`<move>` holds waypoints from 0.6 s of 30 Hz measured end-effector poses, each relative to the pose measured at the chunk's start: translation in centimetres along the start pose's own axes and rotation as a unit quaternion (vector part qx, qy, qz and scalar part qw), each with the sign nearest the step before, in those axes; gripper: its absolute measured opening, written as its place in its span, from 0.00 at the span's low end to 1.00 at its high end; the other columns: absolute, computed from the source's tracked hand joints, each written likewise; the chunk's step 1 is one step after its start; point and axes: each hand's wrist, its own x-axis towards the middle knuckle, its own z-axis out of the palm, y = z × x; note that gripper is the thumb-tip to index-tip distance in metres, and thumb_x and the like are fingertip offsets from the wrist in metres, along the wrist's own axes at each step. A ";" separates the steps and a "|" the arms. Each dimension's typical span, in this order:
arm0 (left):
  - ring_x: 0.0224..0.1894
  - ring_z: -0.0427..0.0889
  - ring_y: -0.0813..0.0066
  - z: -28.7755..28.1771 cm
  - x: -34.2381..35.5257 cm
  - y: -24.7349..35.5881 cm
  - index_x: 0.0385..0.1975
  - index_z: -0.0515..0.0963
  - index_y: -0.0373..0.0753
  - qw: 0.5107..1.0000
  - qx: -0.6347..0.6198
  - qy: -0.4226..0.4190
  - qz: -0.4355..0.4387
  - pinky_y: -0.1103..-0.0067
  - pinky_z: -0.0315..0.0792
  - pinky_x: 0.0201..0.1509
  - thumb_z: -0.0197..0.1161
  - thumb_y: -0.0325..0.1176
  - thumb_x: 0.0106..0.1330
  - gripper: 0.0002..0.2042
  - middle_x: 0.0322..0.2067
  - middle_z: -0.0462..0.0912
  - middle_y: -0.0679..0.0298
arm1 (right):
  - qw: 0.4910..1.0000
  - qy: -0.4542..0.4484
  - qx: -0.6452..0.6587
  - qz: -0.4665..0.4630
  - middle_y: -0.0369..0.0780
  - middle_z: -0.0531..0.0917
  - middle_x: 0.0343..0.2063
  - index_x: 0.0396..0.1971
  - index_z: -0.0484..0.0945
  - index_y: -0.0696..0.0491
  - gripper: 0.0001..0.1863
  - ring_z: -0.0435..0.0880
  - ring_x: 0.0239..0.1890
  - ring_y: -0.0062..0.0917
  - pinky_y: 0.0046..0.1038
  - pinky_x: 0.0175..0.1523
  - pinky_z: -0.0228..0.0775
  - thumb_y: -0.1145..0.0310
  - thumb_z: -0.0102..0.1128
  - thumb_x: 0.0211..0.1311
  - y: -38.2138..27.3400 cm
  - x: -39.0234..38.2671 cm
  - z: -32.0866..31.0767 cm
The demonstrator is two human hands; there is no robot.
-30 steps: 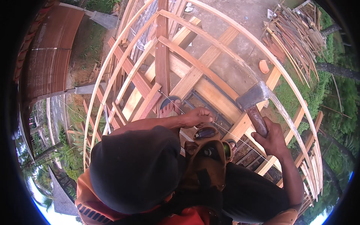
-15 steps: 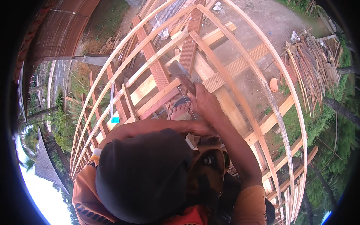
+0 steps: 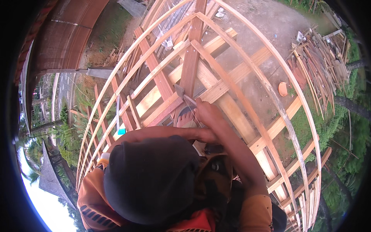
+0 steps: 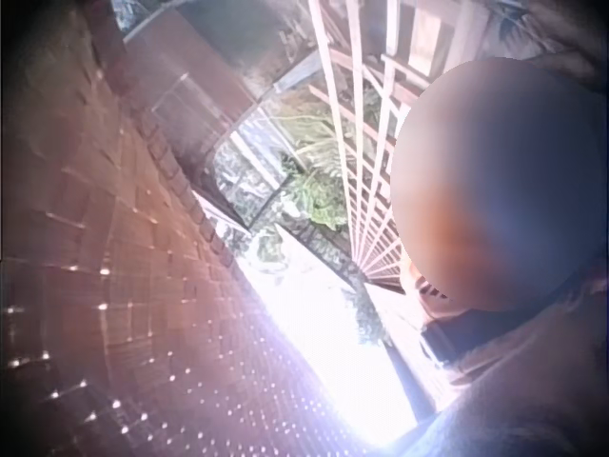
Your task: The person measures a wooden beam with a yellow measuring tape and marks it with a pink pencil before hammering a nail into the wood and adjusting other beams on the roof frame.
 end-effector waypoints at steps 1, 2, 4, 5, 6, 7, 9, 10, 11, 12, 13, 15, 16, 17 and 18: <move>0.36 0.74 0.81 0.3 0.2 -0.1 0.35 0.79 0.34 1.000 0.001 -0.002 0.010 0.78 0.70 0.41 0.59 0.36 0.67 0.10 0.33 0.79 0.66 | 0.999 -0.033 0.002 0.012 0.56 0.81 0.32 0.40 0.68 0.59 0.15 0.81 0.38 0.55 0.50 0.41 0.73 0.63 0.57 0.64 0.0 0.4 -0.4; 0.36 0.74 0.81 0.4 0.6 -0.3 0.35 0.79 0.34 1.000 -0.005 -0.010 0.022 0.78 0.70 0.42 0.59 0.36 0.67 0.10 0.33 0.79 0.66 | 1.000 0.002 0.008 0.006 0.57 0.81 0.31 0.40 0.68 0.59 0.16 0.81 0.37 0.56 0.50 0.40 0.72 0.63 0.58 0.63 0.4 -0.1 -0.9; 0.34 0.74 0.81 0.5 0.1 -0.7 0.34 0.79 0.34 0.999 -0.032 -0.011 0.038 0.78 0.69 0.38 0.61 0.35 0.66 0.09 0.30 0.78 0.67 | 0.997 0.046 0.062 -0.019 0.58 0.81 0.29 0.41 0.68 0.60 0.18 0.80 0.36 0.57 0.49 0.39 0.70 0.64 0.63 0.60 0.6 -2.5 -2.1; 0.31 0.73 0.82 0.6 -0.5 -0.9 0.34 0.80 0.35 0.997 -0.055 -0.016 0.046 0.79 0.68 0.34 0.62 0.34 0.64 0.09 0.27 0.77 0.69 | 0.997 0.047 0.051 -0.036 0.58 0.81 0.28 0.42 0.68 0.59 0.20 0.80 0.36 0.57 0.49 0.38 0.70 0.65 0.67 0.57 0.9 -3.6 -3.0; 0.31 0.73 0.82 0.2 0.4 -0.5 0.34 0.80 0.35 0.997 -0.054 0.002 0.050 0.79 0.68 0.34 0.62 0.34 0.64 0.09 0.27 0.77 0.69 | 0.999 0.050 0.017 0.010 0.57 0.81 0.28 0.40 0.69 0.59 0.21 0.80 0.36 0.57 0.49 0.38 0.70 0.65 0.70 0.54 1.5 -5.5 -5.3; 0.31 0.73 0.82 -0.3 1.4 0.6 0.34 0.79 0.33 0.996 -0.030 -0.033 0.072 0.77 0.68 0.35 0.61 0.35 0.65 0.10 0.27 0.78 0.69 | 0.997 0.068 -0.031 0.025 0.56 0.81 0.27 0.38 0.69 0.59 0.21 0.80 0.35 0.56 0.48 0.37 0.70 0.65 0.71 0.52 3.2 -7.5 -6.9; 0.30 0.74 0.82 -0.8 0.2 2.4 0.33 0.79 0.32 0.994 -0.008 -0.055 0.094 0.76 0.69 0.36 0.60 0.35 0.66 0.11 0.26 0.79 0.68 | 0.996 0.051 -0.030 0.073 0.52 0.82 0.28 0.39 0.72 0.60 0.21 0.83 0.33 0.48 0.39 0.39 0.74 0.67 0.72 0.50 4.9 -11.8 -8.9; 0.29 0.73 0.82 -1.0 0.0 4.5 0.33 0.79 0.32 0.991 0.030 -0.042 0.120 0.75 0.69 0.35 0.61 0.35 0.65 0.10 0.25 0.78 0.69 | 0.991 0.053 0.078 0.092 0.48 0.83 0.33 0.44 0.72 0.59 0.23 0.83 0.38 0.40 0.35 0.44 0.74 0.68 0.71 0.49 6.3 -14.7 -9.4; 0.28 0.73 0.82 -1.2 -0.1 5.8 0.32 0.79 0.32 0.987 0.066 -0.033 0.146 0.75 0.68 0.33 0.61 0.35 0.65 0.10 0.23 0.77 0.69 | 0.974 0.058 0.186 0.115 0.44 0.84 0.39 0.49 0.73 0.59 0.26 0.83 0.42 0.32 0.31 0.49 0.73 0.69 0.71 0.49 7.3 -17.6 -9.9; 0.27 0.76 0.77 -1.5 -0.4 6.4 0.31 0.78 0.33 0.977 0.106 -0.015 0.183 0.73 0.68 0.32 0.62 0.36 0.64 0.10 0.23 0.79 0.65 | 0.960 0.043 0.239 0.143 0.41 0.82 0.44 0.53 0.73 0.58 0.29 0.80 0.46 0.26 0.30 0.54 0.71 0.70 0.70 0.49 8.1 -20.3 -10.4; 0.27 0.76 0.77 -1.9 -0.7 7.1 0.31 0.78 0.33 0.975 0.110 -0.035 0.190 0.73 0.68 0.32 0.62 0.36 0.64 0.10 0.23 0.79 0.65 | 0.947 0.048 0.280 0.150 0.39 0.81 0.47 0.56 0.72 0.58 0.31 0.78 0.49 0.23 0.29 0.57 0.68 0.71 0.70 0.49 7.2 -22.0 -10.9; 0.26 0.79 0.68 -2.5 -1.0 8.9 0.33 0.78 0.35 0.949 0.256 0.005 0.186 0.71 0.68 0.31 0.62 0.37 0.63 0.10 0.22 0.80 0.60 | 0.926 0.088 0.326 0.171 0.38 0.79 0.51 0.59 0.72 0.57 0.33 0.76 0.52 0.20 0.28 0.59 0.66 0.72 0.69 0.49 6.3 -25.2 -12.5; 0.26 0.79 0.65 -2.4 -0.8 9.6 0.34 0.78 0.36 0.947 0.274 -0.004 0.169 0.69 0.68 0.30 0.62 0.37 0.63 0.10 0.22 0.80 0.59 | 0.922 0.057 0.334 0.189 0.38 0.79 0.51 0.58 0.73 0.57 0.32 0.77 0.51 0.20 0.28 0.58 0.67 0.73 0.69 0.49 6.4 -26.8 -13.2; 0.26 0.80 0.62 -2.3 -0.4 10.5 0.35 0.78 0.37 0.942 0.296 -0.020 0.155 0.68 0.68 0.30 0.62 0.38 0.64 0.10 0.22 0.79 0.57 | 0.914 0.034 0.347 0.206 0.37 0.80 0.50 0.57 0.74 0.57 0.31 0.77 0.50 0.19 0.27 0.57 0.68 0.73 0.68 0.50 6.6 -28.9 -13.9; 0.26 0.80 0.62 -2.0 -0.3 12.1 0.39 0.78 0.38 0.937 0.324 -0.031 0.124 0.68 0.68 0.30 0.62 0.37 0.64 0.10 0.22 0.79 0.57 | 0.908 0.042 0.353 0.221 0.37 0.81 0.49 0.56 0.75 0.57 0.29 0.77 0.48 0.18 0.26 0.56 0.69 0.73 0.69 0.50 7.5 -30.9 -14.1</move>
